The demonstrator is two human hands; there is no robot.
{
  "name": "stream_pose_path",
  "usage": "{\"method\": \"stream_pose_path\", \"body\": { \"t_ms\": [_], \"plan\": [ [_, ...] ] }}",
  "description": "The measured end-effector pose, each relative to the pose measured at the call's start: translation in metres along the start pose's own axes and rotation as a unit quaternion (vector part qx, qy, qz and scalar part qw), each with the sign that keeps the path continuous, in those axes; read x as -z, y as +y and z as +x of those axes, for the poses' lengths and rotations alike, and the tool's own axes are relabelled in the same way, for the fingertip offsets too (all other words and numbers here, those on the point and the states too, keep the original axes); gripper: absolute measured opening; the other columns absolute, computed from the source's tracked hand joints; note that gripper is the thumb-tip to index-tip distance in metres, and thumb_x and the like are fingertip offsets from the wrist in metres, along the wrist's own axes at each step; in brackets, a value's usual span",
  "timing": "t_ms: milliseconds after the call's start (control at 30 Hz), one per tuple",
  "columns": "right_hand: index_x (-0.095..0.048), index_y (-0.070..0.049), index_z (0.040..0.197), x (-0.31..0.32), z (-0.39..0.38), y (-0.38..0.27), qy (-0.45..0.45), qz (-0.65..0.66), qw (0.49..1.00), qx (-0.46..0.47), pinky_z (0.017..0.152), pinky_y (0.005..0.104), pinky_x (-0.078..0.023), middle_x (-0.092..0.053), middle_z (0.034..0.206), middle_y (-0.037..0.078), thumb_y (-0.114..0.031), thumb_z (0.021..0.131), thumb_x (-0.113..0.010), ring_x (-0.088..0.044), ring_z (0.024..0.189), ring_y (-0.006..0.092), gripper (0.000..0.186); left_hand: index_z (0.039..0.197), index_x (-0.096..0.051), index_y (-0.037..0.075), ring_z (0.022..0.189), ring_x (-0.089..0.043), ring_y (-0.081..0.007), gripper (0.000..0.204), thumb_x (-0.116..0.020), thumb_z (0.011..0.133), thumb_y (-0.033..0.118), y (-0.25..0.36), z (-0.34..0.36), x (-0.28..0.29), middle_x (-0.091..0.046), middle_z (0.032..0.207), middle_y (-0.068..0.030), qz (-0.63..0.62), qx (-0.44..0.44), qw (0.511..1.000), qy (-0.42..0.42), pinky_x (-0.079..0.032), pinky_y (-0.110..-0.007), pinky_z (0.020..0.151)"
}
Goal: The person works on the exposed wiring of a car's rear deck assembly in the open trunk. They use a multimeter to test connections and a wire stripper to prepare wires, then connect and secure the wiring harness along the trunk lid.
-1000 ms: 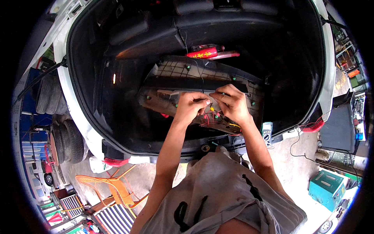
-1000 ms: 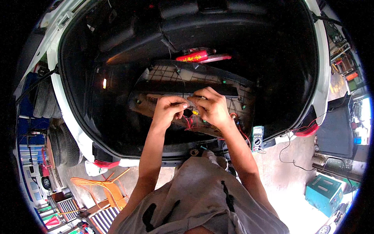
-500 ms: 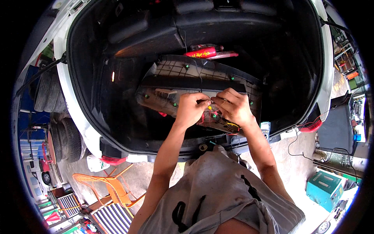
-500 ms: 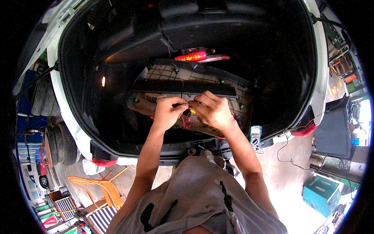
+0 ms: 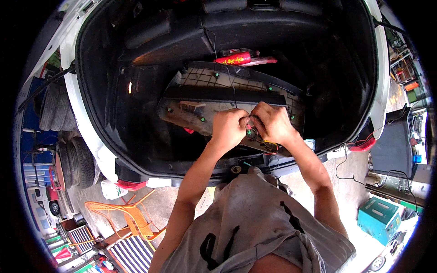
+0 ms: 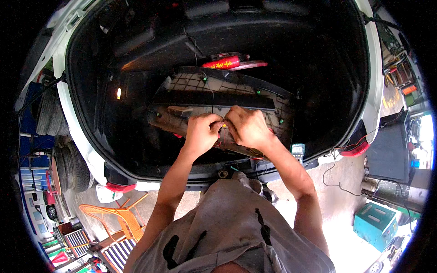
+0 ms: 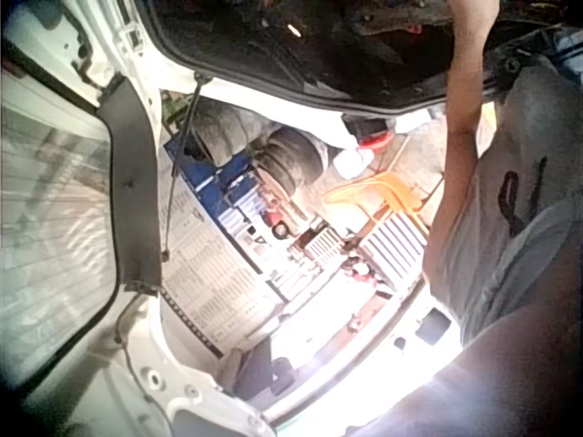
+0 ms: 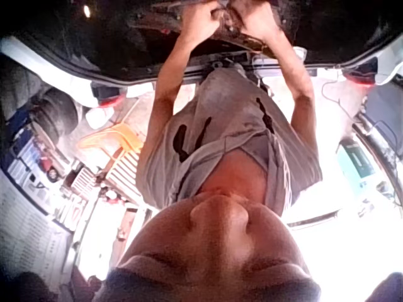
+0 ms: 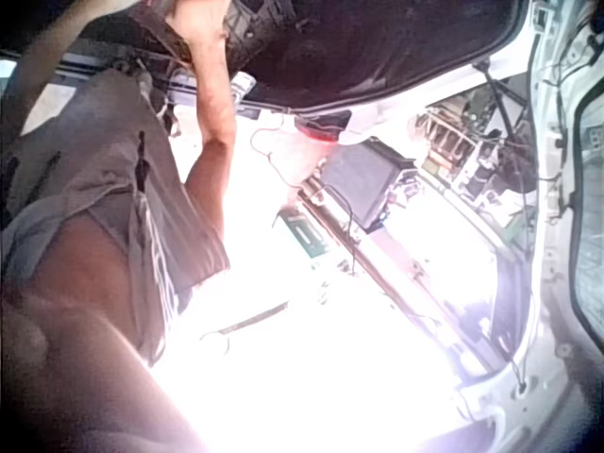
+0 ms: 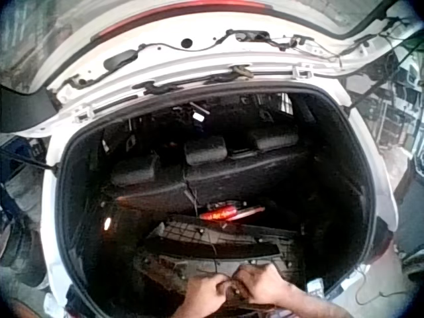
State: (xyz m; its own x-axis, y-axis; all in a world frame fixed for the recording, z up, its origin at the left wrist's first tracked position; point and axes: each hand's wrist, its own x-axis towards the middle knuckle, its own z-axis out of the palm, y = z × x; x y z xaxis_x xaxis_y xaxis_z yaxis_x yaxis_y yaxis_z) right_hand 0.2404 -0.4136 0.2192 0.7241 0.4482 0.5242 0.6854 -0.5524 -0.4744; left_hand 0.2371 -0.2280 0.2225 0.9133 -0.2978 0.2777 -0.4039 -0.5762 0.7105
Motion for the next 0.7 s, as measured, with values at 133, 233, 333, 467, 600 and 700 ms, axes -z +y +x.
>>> {"method": "stream_pose_path", "body": {
  "t_ms": [133, 233, 333, 467, 600, 700],
  "plan": [
    [-0.064, -0.001, 0.091, -0.005, -0.014, 0.005, -0.011, 0.171, 0.963, -0.208, 0.056, 0.0306, -0.048, -0.059, 0.074, 0.005, -0.014, 0.089, -0.064, -0.060, 0.064, 0.0170, 0.013, 0.083, -0.068, 0.003, 0.071, -0.067, -0.0313, 0.005, -0.070, 0.079, 0.003, -0.001, -0.007, -0.007, -0.067, 0.078, -0.0132, 0.138, -0.115, 0.984, 0.014, -0.050, -0.037, 0.059],
    [-0.067, 0.000, 0.099, -0.006, -0.024, 0.011, -0.025, 0.295, 0.889, -0.349, 0.059, 0.0301, -0.048, -0.061, 0.074, 0.004, -0.018, 0.093, -0.064, -0.059, 0.062, 0.0149, 0.019, 0.084, -0.068, 0.002, 0.070, -0.067, -0.0307, 0.005, -0.069, 0.080, -0.001, -0.007, -0.005, -0.004, -0.067, 0.078, -0.0121, 0.063, -0.091, 0.993, 0.029, -0.051, -0.036, 0.060],
    [-0.071, -0.004, 0.107, 0.004, -0.022, 0.006, 0.059, 0.118, 0.974, -0.183, 0.064, 0.0329, -0.053, -0.067, 0.087, 0.008, -0.014, 0.082, -0.073, -0.065, 0.074, 0.0204, 0.027, 0.084, -0.068, 0.001, 0.070, -0.067, -0.0318, 0.006, -0.069, 0.079, -0.002, -0.005, -0.004, 0.001, -0.067, 0.077, -0.0130, 0.010, -0.071, 0.997, 0.033, -0.051, -0.036, 0.061],
    [-0.071, -0.008, 0.105, 0.019, -0.010, 0.000, 0.041, -0.060, 0.996, 0.060, 0.064, 0.0348, -0.056, -0.067, 0.099, 0.005, -0.012, 0.066, -0.078, -0.065, 0.084, 0.0229, 0.040, 0.084, -0.068, 0.001, 0.069, -0.066, -0.0326, 0.005, -0.069, 0.079, -0.001, -0.004, -0.003, 0.001, -0.067, 0.076, -0.0140, 0.002, -0.063, 0.998, 0.030, -0.050, -0.037, 0.061],
    [-0.069, -0.005, 0.103, 0.015, -0.011, 0.004, 0.026, -0.100, 0.987, 0.126, 0.062, 0.0333, -0.055, -0.065, 0.097, 0.003, -0.012, 0.065, -0.076, -0.063, 0.080, 0.0210, 0.039, 0.083, -0.068, 0.002, 0.068, -0.065, -0.0332, 0.005, -0.069, 0.079, -0.001, -0.003, -0.003, 0.000, -0.066, 0.075, -0.0142, 0.011, -0.073, 0.997, 0.031, -0.050, -0.039, 0.060],
    [-0.068, -0.004, 0.100, 0.009, -0.013, 0.009, 0.019, -0.099, 0.985, 0.143, 0.060, 0.0328, -0.054, -0.065, 0.094, 0.004, -0.012, 0.067, -0.074, -0.062, 0.077, 0.0203, 0.035, 0.082, -0.068, 0.003, 0.067, -0.065, -0.0329, 0.007, -0.069, 0.077, -0.002, -0.002, -0.006, -0.001, -0.065, 0.074, -0.0133, 0.023, -0.078, 0.996, 0.034, -0.049, -0.039, 0.059]
  ]
}}
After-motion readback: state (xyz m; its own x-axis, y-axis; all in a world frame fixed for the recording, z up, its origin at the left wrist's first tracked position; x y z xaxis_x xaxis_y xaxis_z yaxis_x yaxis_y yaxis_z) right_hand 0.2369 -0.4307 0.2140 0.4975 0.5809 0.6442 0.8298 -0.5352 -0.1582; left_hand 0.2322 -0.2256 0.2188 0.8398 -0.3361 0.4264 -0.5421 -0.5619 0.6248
